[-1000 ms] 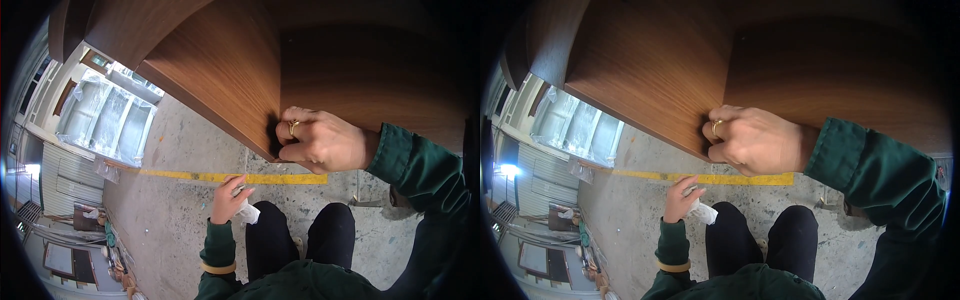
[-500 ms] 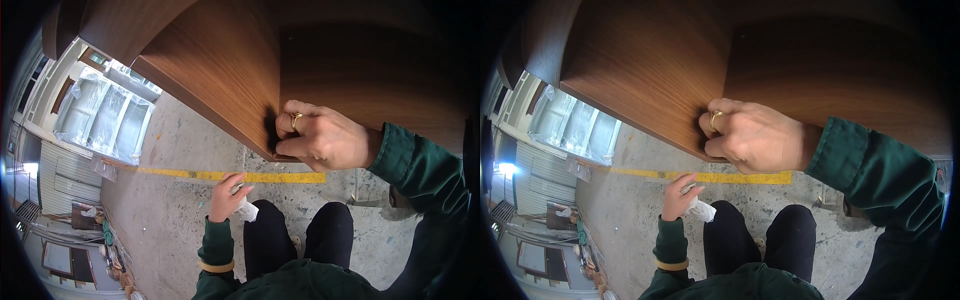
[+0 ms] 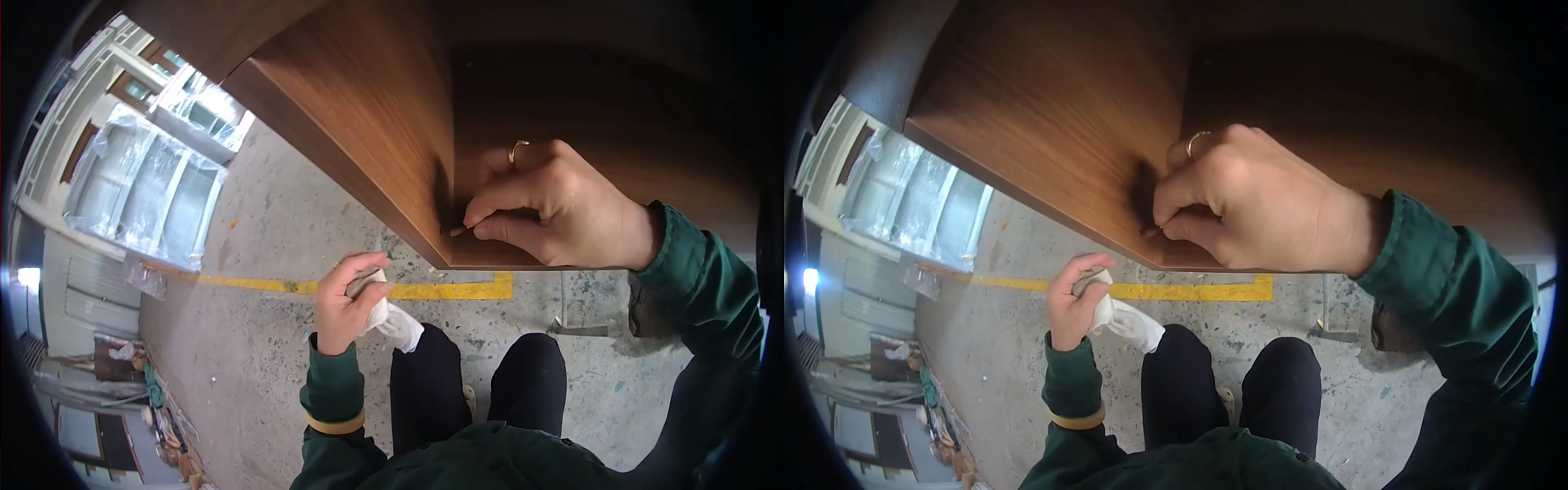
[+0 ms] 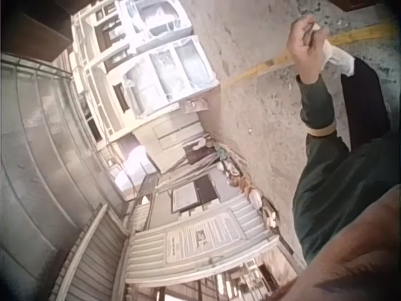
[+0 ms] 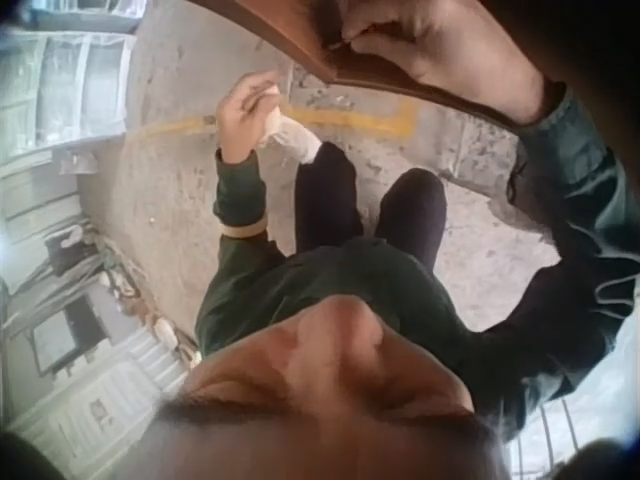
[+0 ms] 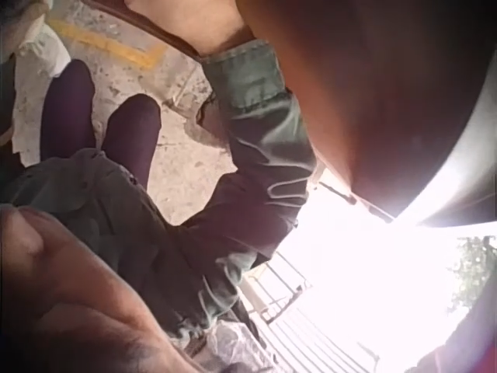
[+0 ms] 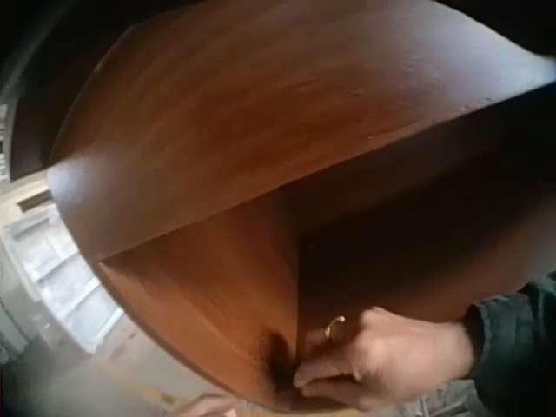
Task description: Applying touch-up material to the seams and edges of a wooden cabinet and wiping off the excess with a cloth.
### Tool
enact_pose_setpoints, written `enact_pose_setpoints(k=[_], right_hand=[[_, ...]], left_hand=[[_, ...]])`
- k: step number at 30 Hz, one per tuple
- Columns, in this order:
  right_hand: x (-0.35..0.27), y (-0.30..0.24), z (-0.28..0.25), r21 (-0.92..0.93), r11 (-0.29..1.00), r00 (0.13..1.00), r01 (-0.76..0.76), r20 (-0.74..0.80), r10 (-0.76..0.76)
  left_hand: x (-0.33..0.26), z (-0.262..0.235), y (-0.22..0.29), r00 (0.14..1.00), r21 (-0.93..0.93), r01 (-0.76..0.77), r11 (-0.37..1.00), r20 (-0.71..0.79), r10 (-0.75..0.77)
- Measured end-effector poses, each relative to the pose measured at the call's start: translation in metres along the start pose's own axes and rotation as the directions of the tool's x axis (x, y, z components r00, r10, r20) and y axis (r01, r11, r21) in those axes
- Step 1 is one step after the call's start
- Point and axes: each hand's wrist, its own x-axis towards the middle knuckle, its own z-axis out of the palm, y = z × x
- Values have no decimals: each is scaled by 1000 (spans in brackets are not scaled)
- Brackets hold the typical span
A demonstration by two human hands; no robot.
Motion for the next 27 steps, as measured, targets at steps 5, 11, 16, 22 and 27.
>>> enact_pose_setpoints(k=[5,11,16,22,27], right_hand=[[-7,-40,0,-155,929,939,-336,-127,319],[-38,-80,58,-276,794,773,-542,-535,342],[-59,-72,119,-191,788,611,-585,-743,273],[-60,-61,151,-236,780,529,-579,-837,140],[-54,-56,159,-211,781,524,-588,-835,169]], left_hand=[[24,29,1,991,-51,-123,991,51,125],[35,48,-25,993,-345,-89,934,38,109],[35,56,-21,989,-479,-111,871,32,144],[32,59,-35,969,-511,-197,837,28,246],[34,58,-42,979,-524,-162,836,21,203]])
